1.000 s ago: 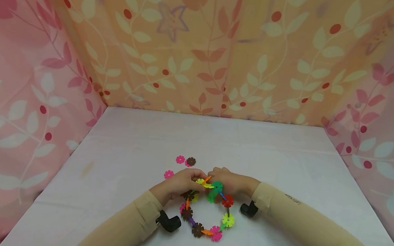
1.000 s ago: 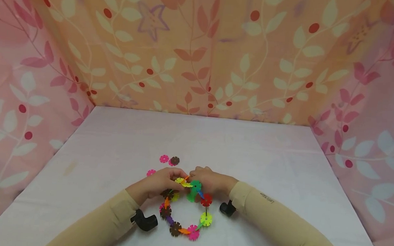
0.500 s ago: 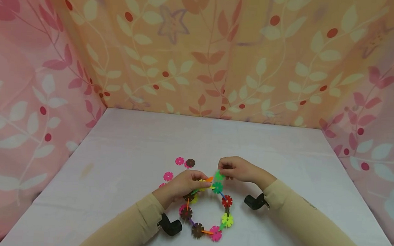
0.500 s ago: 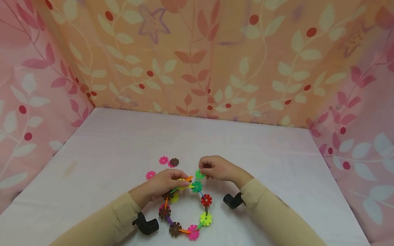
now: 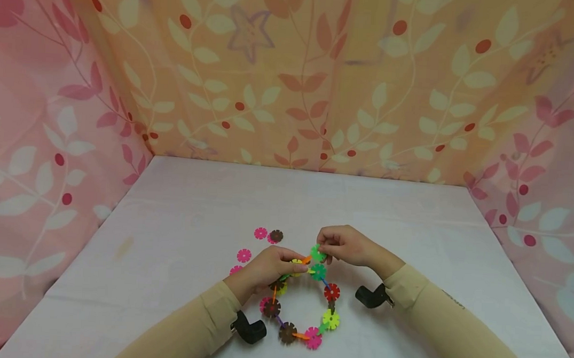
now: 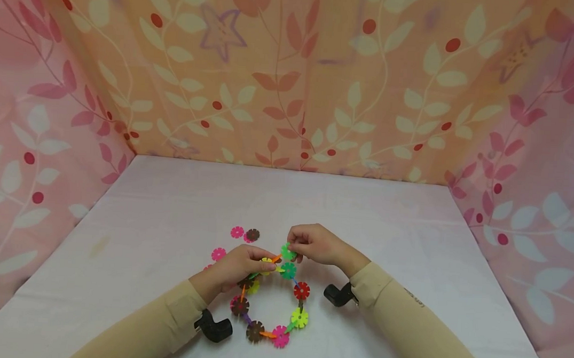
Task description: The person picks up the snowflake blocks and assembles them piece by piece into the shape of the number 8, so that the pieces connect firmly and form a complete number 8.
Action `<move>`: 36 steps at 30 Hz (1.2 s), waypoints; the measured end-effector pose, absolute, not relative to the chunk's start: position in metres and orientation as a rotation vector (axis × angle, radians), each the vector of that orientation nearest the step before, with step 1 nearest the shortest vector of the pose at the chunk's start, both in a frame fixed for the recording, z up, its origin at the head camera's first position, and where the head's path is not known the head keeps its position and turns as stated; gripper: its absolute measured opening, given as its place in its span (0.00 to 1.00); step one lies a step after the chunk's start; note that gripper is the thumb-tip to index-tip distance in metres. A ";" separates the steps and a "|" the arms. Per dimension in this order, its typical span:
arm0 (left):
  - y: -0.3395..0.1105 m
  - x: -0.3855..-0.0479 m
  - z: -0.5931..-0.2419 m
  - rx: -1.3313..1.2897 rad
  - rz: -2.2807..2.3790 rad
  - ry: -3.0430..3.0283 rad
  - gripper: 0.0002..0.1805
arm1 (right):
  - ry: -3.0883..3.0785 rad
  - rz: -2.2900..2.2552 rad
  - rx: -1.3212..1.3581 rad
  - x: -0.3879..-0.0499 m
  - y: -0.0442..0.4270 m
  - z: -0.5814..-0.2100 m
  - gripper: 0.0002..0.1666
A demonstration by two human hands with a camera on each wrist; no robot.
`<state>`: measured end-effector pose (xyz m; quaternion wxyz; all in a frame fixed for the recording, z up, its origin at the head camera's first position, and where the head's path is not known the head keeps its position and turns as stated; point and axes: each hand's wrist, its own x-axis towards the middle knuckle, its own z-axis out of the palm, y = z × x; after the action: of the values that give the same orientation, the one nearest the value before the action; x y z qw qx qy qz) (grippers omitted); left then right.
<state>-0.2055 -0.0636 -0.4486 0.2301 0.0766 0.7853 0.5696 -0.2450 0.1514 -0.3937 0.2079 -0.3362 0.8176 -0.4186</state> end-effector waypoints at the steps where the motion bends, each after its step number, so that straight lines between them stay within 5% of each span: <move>1: -0.063 -0.206 -0.449 0.214 1.566 2.163 0.18 | 2.280 -1.166 -0.934 -0.244 0.151 -0.392 0.04; 22: -0.055 -0.204 -0.449 0.153 1.593 2.199 0.16 | 2.166 -1.319 -1.023 -0.250 0.149 -0.417 0.03; 36: -0.041 -0.204 -0.448 0.029 1.843 2.058 0.18 | 2.293 -1.410 -0.527 -0.240 0.139 -0.410 0.08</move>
<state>-0.2039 -0.0409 -0.4485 0.1884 0.0104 0.7315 0.6552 -0.2405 0.1395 -0.4101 0.1979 -0.1882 0.8194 -0.5040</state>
